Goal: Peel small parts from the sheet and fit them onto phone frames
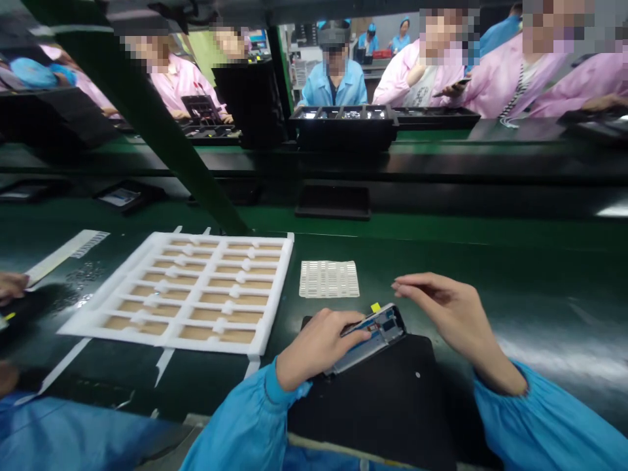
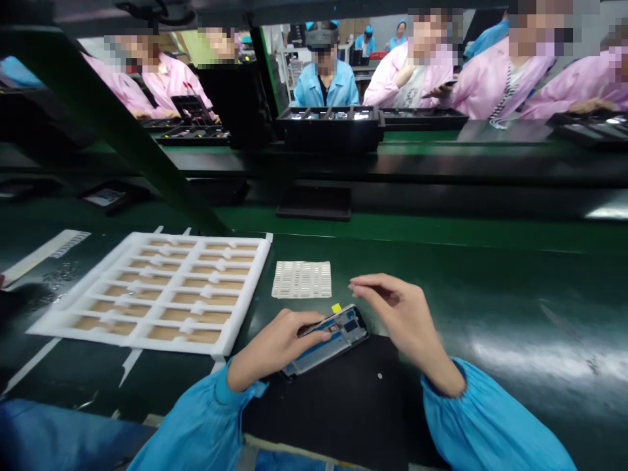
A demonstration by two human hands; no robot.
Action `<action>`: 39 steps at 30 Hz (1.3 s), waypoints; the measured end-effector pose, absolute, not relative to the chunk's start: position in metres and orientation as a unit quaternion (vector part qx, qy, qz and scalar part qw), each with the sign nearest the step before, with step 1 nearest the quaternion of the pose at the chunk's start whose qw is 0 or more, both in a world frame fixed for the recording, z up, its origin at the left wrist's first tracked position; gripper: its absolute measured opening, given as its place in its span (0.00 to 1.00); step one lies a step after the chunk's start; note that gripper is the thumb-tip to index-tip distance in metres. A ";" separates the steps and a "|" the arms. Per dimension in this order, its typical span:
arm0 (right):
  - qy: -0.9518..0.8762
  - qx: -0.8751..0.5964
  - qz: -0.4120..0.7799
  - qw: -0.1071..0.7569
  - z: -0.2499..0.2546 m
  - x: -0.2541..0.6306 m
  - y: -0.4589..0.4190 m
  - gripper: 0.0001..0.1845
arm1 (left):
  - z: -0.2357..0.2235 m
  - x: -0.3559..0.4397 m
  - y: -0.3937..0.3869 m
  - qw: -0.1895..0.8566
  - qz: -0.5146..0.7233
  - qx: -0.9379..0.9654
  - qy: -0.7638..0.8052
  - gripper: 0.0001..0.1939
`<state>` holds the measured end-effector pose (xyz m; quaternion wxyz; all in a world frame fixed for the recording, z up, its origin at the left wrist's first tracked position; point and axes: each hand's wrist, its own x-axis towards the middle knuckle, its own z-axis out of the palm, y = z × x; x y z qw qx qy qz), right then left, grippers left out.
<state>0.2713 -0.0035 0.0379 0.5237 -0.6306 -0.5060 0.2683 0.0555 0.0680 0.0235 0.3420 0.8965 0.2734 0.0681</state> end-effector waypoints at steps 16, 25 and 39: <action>-0.622 -0.596 0.351 0.368 0.037 0.248 -0.049 0.07 | 0.017 0.052 0.028 0.159 0.329 0.917 0.159 0.12; -0.614 -0.577 0.389 0.372 0.026 0.249 -0.048 0.07 | 0.013 0.051 0.032 0.134 0.348 0.916 0.148 0.11; -0.483 -0.592 0.424 0.486 0.019 0.243 -0.060 0.10 | 0.018 0.054 0.030 0.133 0.358 0.913 0.142 0.09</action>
